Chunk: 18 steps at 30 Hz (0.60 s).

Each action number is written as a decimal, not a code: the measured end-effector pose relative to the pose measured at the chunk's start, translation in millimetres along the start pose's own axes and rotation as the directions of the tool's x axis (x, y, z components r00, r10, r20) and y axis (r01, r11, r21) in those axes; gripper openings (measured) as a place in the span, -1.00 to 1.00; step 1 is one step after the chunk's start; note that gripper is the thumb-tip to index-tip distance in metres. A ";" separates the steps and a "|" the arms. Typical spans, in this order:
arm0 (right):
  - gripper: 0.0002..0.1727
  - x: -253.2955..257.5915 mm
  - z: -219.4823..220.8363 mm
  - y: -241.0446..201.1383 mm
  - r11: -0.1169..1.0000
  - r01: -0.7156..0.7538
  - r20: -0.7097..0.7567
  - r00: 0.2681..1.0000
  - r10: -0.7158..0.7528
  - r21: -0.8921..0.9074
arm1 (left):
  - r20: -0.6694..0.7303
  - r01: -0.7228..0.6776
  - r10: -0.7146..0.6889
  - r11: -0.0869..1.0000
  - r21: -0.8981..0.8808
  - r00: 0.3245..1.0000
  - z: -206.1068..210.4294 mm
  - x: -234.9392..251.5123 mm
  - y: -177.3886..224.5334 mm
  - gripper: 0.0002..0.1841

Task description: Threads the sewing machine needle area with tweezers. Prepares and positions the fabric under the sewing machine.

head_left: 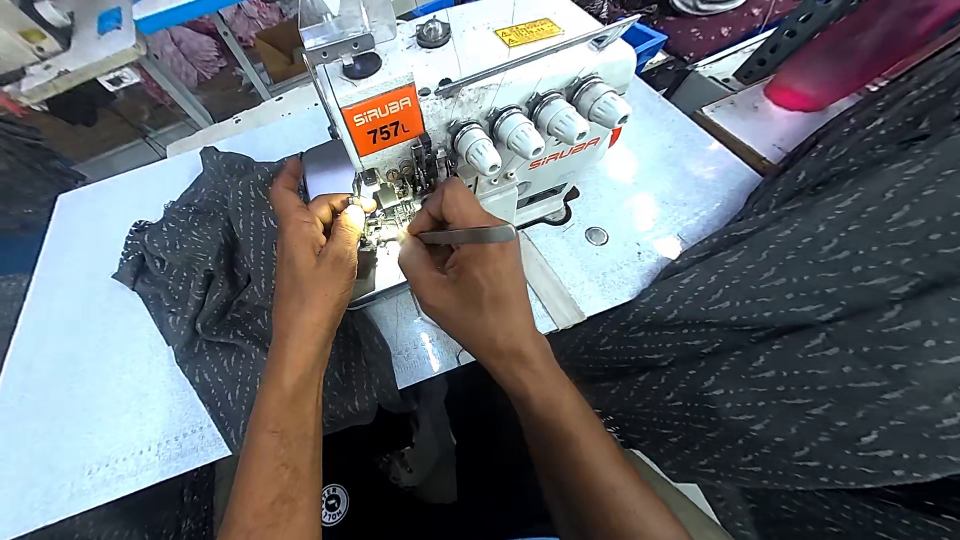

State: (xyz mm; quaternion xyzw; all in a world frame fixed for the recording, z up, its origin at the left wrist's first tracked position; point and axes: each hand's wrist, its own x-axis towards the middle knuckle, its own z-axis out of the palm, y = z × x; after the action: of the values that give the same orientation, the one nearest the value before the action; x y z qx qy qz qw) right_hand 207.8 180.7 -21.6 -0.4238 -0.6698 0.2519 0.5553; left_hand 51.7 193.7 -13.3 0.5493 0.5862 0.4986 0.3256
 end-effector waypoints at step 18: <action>-0.87 -11.2 4.6 -1.3 1.000 -0.001 -0.030 1.000 0.001 0.023 | -0.003 -0.007 0.007 1.000 -0.012 1.000 -0.2 0.5 -0.6 -0.28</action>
State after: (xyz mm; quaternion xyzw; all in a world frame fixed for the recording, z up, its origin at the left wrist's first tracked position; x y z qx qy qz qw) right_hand 203.3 171.2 -27.7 -0.4215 -0.6582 0.2535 0.5699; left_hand 51.2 194.1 -13.7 0.5488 0.5815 0.5041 0.3264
